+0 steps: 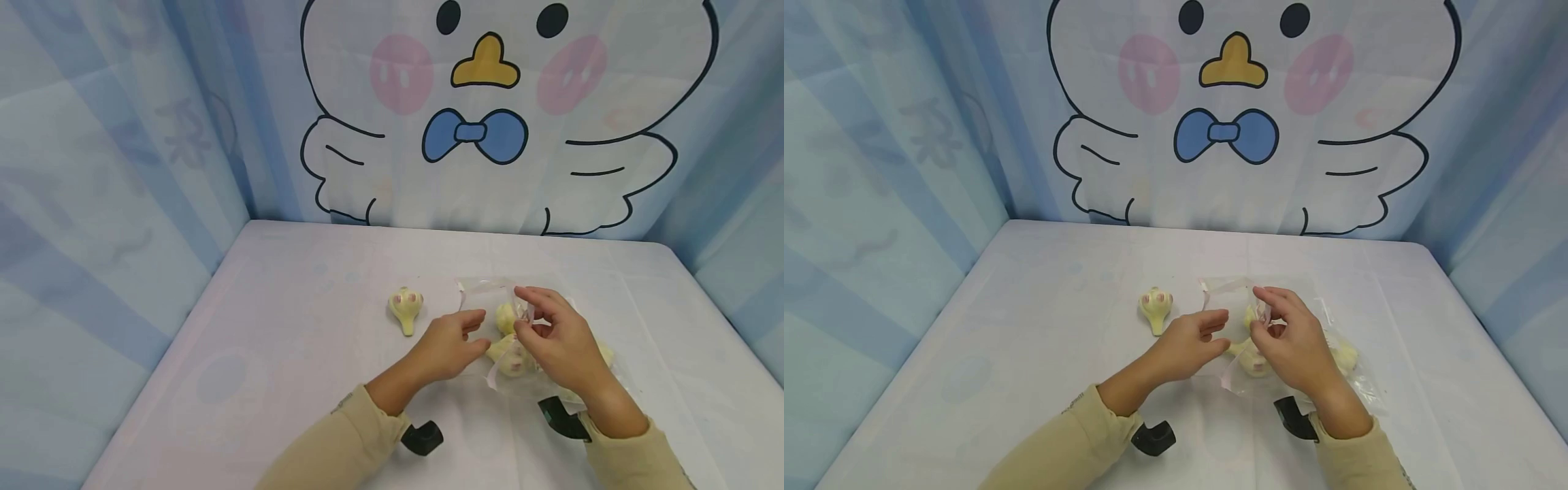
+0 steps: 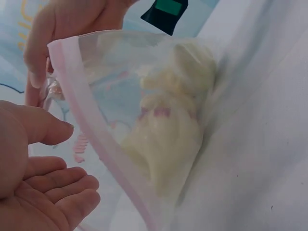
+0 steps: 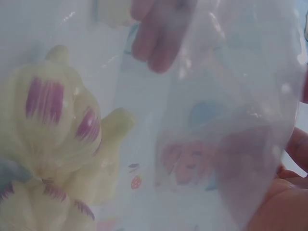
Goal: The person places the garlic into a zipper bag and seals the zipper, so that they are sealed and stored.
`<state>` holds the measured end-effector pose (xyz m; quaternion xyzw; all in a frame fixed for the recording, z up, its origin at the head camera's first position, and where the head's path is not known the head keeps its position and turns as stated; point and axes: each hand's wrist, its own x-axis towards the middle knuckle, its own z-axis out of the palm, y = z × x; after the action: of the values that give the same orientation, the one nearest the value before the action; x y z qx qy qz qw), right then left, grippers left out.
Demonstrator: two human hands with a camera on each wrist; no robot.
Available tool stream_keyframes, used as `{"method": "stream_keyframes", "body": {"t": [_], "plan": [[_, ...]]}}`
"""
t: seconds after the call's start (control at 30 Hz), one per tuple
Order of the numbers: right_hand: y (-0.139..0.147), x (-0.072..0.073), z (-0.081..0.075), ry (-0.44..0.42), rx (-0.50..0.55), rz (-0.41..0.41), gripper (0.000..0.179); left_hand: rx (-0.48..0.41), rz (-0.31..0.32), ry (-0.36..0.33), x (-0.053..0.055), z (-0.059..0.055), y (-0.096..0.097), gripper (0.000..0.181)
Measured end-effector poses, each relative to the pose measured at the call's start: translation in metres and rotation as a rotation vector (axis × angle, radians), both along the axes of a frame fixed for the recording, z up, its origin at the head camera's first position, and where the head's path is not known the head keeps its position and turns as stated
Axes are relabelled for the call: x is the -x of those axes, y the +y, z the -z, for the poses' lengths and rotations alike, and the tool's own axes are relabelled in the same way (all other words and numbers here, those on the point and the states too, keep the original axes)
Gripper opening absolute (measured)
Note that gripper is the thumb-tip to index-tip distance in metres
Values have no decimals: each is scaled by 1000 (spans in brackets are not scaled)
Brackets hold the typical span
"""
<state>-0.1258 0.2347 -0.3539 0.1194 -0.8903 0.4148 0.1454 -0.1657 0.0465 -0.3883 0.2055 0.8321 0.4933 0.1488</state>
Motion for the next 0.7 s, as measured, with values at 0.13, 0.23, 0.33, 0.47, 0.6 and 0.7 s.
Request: {"method": "stream_keyframes", "body": {"t": [0.13,0.23,0.33,0.47,0.6,0.7], "plan": [[0,1,1,-10,7,0,42,-24,-2,12,-2,0,-14,50],[0,1,1,-14,8,3,43,-37,-6,21,-3,2,-24,49],[0,1,1,-12,15,1,43,-50,-32,22,-3,2,-34,46],[1,1,1,-9,19,-3,43,-39,-115,55,1,5,-46,40],[1,1,1,-12,14,-2,43,-4,-196,89,8,9,-57,38],[1,1,1,-18,12,-4,43,-22,-249,74,12,12,-63,39]]}}
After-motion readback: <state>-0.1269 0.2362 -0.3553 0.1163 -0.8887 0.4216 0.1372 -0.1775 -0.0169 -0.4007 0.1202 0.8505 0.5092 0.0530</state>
